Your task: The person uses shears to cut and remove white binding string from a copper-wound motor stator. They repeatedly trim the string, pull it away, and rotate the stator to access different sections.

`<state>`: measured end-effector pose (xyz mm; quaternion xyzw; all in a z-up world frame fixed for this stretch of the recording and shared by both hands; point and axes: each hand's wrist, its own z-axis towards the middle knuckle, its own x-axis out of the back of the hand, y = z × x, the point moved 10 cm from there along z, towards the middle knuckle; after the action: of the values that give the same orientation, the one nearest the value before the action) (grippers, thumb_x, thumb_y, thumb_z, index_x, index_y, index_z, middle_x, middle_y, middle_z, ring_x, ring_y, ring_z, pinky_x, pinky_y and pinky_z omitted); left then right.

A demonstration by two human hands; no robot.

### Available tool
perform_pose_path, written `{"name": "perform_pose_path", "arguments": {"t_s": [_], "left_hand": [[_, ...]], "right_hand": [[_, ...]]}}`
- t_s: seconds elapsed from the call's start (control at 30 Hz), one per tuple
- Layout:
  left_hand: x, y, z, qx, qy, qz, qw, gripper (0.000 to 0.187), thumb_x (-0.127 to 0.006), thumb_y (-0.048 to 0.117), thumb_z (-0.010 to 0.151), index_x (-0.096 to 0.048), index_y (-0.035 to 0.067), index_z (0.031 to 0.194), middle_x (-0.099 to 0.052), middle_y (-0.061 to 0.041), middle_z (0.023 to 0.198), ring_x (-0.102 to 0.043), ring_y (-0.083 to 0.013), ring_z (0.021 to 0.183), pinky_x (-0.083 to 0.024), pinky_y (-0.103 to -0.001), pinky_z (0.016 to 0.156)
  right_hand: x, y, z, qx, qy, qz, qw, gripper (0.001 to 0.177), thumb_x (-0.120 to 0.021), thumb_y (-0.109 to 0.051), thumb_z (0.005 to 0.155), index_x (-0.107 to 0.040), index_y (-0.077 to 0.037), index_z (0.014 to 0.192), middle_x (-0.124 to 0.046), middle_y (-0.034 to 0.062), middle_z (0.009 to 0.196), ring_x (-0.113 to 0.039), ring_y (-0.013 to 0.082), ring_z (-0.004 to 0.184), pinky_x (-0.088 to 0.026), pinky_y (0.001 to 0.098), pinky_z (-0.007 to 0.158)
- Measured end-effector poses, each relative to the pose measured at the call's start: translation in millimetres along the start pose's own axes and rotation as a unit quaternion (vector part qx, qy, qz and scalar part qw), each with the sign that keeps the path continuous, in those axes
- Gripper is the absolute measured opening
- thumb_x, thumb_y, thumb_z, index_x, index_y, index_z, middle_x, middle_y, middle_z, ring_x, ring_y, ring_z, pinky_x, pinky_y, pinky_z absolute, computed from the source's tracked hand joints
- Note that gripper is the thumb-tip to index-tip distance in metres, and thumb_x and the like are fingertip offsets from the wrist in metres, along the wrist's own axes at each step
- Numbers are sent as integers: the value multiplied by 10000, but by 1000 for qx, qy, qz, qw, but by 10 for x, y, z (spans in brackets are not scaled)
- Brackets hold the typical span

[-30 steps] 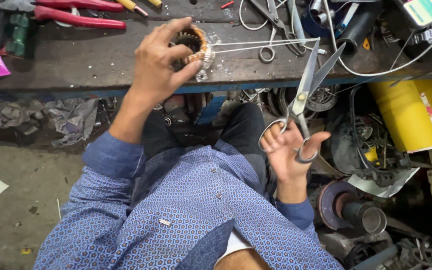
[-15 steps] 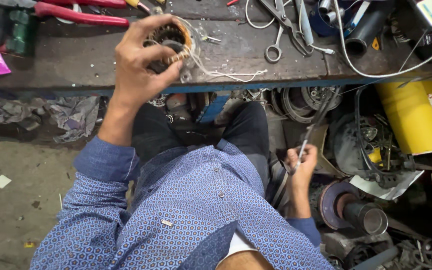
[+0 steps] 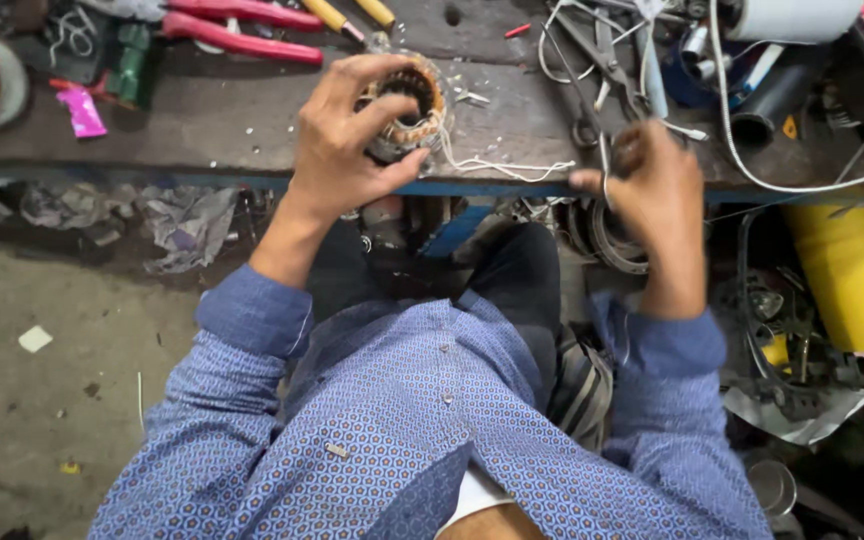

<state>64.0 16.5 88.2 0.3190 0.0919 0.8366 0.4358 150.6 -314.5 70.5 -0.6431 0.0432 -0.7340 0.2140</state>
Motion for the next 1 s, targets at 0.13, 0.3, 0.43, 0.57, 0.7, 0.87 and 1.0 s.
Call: {"name": "perform_pose_path", "arguments": {"t_s": [0.13, 0.3, 0.43, 0.57, 0.7, 0.87, 1.0], "left_hand": [[13, -55, -39, 24, 6, -14, 1000, 540, -908, 141, 833, -610, 84, 1281, -603, -94, 1414, -624, -325, 1255, -546, -434, 1062], [-38, 32, -58, -12, 27, 13, 999, 651, -908, 151, 836, -525, 95, 1360, -582, -101, 1420, -609, -335, 1268, -522, -468, 1104], [-49, 134, -118, -77, 22, 68, 994, 669, -894, 175, 861, -497, 111, 1395, -542, -126, 1433, -582, -349, 1332, -460, -551, 1163], [-124, 162, -225, -97, 27, 84, 991, 670, -874, 164, 896, -471, 128, 1430, -520, -121, 1451, -555, -346, 1369, -435, -574, 1191], [-92, 156, -198, -105, 34, 96, 989, 654, -884, 184, 931, -458, 132, 1425, -524, -116, 1425, -552, -346, 1368, -436, -578, 1190], [-109, 142, -225, -99, 36, 85, 991, 653, -878, 174, 949, -446, 129, 1436, -521, -122, 1426, -546, -345, 1371, -435, -574, 1196], [-99, 126, -208, -82, 36, 71, 993, 677, -885, 173, 928, -443, 127, 1439, -515, -126, 1428, -547, -345, 1371, -436, -578, 1197]], "right_hand": [[-25, -210, 357, 86, -53, -123, 987, 713, -979, -431, 661, -664, -55, 1179, -733, 120, 939, -687, 340, 852, -515, 478, 694], [173, -454, 296, 142, -6, -203, 969, 634, -935, -315, 763, -650, -54, 1265, -719, 111, 1067, -684, 313, 937, -521, 439, 747], [119, -1083, -12, 210, 24, 10, 977, 453, -911, -247, 909, -653, -32, 1213, -693, 107, 1091, -677, 259, 971, -535, 379, 812], [-221, -1514, -222, 211, -4, 228, 951, 270, -832, -103, 933, -688, -6, 1139, -654, 103, 1042, -649, 217, 917, -525, 330, 793], [-466, -1668, -122, 175, 23, 292, 940, 231, -803, -67, 890, -676, 7, 1067, -649, 96, 1012, -621, 181, 847, -511, 291, 730], [-701, -1488, -174, 135, 48, 340, 929, 123, -753, -10, 952, -672, 2, 1044, -630, 63, 1002, -599, 141, 846, -483, 263, 748], [-840, -1259, -88, 99, 17, 491, 865, 54, -693, 10, 968, -640, 7, 980, -607, 63, 1029, -553, 130, 893, -450, 255, 801]]}}
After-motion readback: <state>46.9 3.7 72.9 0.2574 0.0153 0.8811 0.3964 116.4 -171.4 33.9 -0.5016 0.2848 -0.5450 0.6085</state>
